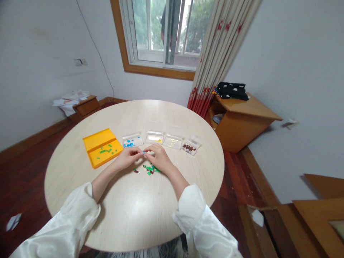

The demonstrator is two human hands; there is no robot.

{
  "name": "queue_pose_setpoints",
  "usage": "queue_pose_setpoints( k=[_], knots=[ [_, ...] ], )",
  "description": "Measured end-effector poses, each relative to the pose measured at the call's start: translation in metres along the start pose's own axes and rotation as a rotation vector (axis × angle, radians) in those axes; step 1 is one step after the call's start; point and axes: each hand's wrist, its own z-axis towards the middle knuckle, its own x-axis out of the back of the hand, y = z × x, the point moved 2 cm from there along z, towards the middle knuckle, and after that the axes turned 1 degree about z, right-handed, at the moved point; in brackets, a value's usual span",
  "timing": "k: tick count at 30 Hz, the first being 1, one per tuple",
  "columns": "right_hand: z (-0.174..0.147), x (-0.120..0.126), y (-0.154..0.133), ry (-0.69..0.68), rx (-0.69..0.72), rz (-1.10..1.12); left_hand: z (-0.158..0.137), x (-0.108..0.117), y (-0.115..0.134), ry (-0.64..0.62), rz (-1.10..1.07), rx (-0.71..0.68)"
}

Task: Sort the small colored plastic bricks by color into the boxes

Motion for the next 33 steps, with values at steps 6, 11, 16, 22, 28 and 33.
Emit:
queue_pose_setpoints(
  k=[6,11,16,22,28,33],
  knots=[
    [0.000,0.001,0.004,0.030,0.009,0.002,0.004,0.008,-0.008,0.134,0.059,0.024],
    [0.000,0.000,0.006,0.037,-0.010,-0.023,0.004,0.031,-0.021,0.456,0.311,0.091],
    [0.000,0.000,0.004,-0.009,-0.022,-0.033,0.002,0.044,-0.027,0.529,0.562,0.086],
    [-0.002,-0.006,-0.002,-0.197,0.000,-0.007,0.000,0.044,-0.029,0.549,0.668,0.097],
    [-0.006,-0.014,-0.011,-0.344,0.047,0.000,0.001,0.043,-0.030,0.539,0.671,0.108],
    [-0.009,-0.018,-0.016,-0.423,0.057,-0.070,0.001,0.043,-0.029,0.531,0.666,0.108]
  ],
)
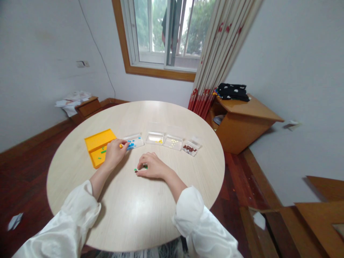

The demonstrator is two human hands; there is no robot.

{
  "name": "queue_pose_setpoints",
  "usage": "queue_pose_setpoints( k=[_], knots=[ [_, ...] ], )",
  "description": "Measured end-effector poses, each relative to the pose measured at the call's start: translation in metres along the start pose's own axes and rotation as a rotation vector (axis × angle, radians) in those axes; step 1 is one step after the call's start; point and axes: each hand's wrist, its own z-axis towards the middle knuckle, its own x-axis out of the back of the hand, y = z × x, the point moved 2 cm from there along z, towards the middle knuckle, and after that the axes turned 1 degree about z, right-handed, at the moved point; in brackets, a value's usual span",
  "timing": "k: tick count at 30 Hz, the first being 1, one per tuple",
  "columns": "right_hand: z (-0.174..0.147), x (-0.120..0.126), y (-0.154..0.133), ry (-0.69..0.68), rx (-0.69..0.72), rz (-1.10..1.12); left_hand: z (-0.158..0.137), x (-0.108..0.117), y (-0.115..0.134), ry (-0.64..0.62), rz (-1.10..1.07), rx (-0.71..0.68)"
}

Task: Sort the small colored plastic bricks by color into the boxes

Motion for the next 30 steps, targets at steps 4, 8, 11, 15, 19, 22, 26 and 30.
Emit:
queue_pose_setpoints(
  k=[4,8,11,15,19,22,26,30],
  knots=[
    [0.000,-0.002,-0.002,-0.057,-0.010,-0.064,0.000,0.000,0.001,0.011,-0.004,-0.006],
    [0.001,-0.003,-0.006,-0.074,-0.027,-0.075,-0.001,0.000,0.006,0.008,-0.089,-0.030],
    [0.002,-0.003,-0.007,-0.070,-0.031,-0.059,-0.001,-0.001,0.013,-0.052,-0.203,-0.071],
    [0.003,0.000,-0.003,0.036,-0.063,-0.023,-0.003,-0.001,0.020,-0.127,-0.282,-0.138],
    [0.003,0.011,0.008,0.216,-0.101,-0.010,-0.005,0.000,0.025,-0.179,-0.325,-0.195],
    [0.001,0.025,0.016,0.376,-0.130,-0.029,-0.009,-0.002,0.030,-0.228,-0.346,-0.240],
    [-0.007,0.051,0.028,0.616,-0.181,-0.065,-0.018,-0.004,0.042,-0.359,-0.366,-0.311],
    [-0.024,0.080,0.048,0.857,-0.345,-0.115,-0.026,-0.003,0.053,-0.482,-0.390,-0.376]
  ],
)
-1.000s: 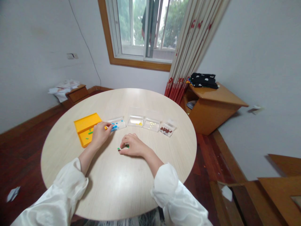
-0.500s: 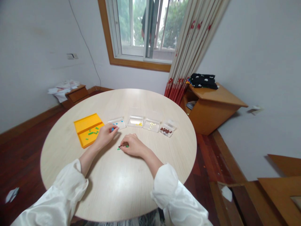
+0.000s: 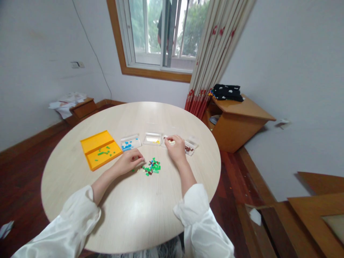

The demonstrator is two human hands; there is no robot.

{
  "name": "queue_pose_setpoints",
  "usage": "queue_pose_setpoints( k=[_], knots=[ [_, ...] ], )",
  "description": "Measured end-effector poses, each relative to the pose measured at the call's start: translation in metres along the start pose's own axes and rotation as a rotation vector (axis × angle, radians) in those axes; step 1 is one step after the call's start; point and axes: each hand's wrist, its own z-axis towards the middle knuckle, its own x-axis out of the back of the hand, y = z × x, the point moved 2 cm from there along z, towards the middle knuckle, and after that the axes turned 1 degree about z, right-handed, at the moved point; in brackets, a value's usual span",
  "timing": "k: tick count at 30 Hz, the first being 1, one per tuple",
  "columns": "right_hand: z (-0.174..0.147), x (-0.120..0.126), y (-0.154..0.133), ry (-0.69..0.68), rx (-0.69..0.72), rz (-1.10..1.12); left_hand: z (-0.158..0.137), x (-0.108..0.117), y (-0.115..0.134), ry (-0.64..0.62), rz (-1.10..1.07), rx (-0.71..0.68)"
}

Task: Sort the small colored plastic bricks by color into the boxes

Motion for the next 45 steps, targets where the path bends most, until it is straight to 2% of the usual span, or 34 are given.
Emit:
queue_pose_setpoints(
  k=[2,6,9,12,20,33,41,45],
  knots=[
    [0.005,0.015,0.015,0.092,-0.114,-0.088,-0.001,-0.002,0.004,-0.040,-0.011,-0.011],
    [0.006,0.044,0.044,0.173,-0.340,-0.318,-0.001,-0.005,0.007,-0.082,-0.028,-0.029],
    [0.003,0.058,0.060,0.149,-0.494,-0.429,-0.002,-0.010,0.004,-0.107,-0.026,-0.064],
    [0.002,0.062,0.068,0.118,-0.542,-0.492,-0.002,-0.014,-0.001,-0.103,0.011,-0.117],
    [0.002,0.061,0.074,0.075,-0.535,-0.512,-0.002,-0.015,-0.003,-0.110,0.068,-0.157],
    [0.003,0.057,0.062,0.167,-0.446,-0.432,-0.001,-0.019,-0.003,-0.122,0.103,-0.174],
    [0.006,0.052,0.057,0.201,-0.332,-0.267,0.000,-0.019,-0.005,-0.085,0.144,-0.166],
    [0.008,0.034,0.047,0.121,-0.226,-0.121,0.001,-0.017,-0.011,-0.034,0.208,-0.098]
  ],
)
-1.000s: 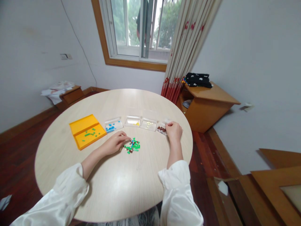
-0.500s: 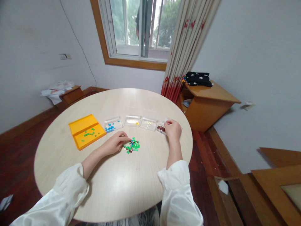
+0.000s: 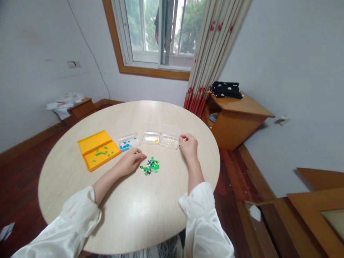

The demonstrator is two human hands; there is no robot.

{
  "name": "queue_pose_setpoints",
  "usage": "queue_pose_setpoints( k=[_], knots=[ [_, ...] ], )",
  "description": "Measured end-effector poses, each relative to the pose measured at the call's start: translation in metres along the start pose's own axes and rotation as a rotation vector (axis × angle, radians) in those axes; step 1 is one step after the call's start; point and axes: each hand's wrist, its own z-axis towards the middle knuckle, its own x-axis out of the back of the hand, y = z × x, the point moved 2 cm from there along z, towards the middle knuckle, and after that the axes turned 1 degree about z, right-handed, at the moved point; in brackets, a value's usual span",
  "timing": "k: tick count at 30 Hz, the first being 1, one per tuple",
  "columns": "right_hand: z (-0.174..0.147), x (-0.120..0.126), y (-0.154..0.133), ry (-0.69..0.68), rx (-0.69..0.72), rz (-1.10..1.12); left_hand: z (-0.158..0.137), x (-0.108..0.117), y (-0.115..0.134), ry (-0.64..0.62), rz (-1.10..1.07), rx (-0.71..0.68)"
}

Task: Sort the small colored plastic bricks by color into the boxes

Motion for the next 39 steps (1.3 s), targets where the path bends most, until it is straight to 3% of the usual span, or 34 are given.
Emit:
queue_pose_setpoints(
  k=[7,14,19,25,30,39],
  knots=[
    [-0.028,-0.041,-0.034,-0.356,0.264,0.054,0.002,0.003,-0.009,0.031,0.030,0.122],
    [-0.056,-0.068,-0.053,-0.530,0.384,0.107,0.003,0.000,-0.012,0.032,0.017,0.142],
    [-0.062,-0.074,-0.057,-0.548,0.413,0.130,0.004,0.001,-0.010,0.093,-0.075,0.184],
    [-0.065,-0.072,-0.062,-0.565,0.454,0.228,0.010,0.005,-0.008,0.158,-0.462,0.420],
    [-0.068,-0.070,-0.067,-0.572,0.480,0.263,0.011,0.003,-0.007,0.136,-0.739,0.477],
    [-0.070,-0.069,-0.071,-0.557,0.488,0.288,0.009,0.008,-0.001,0.071,-0.804,0.480]
  ],
)
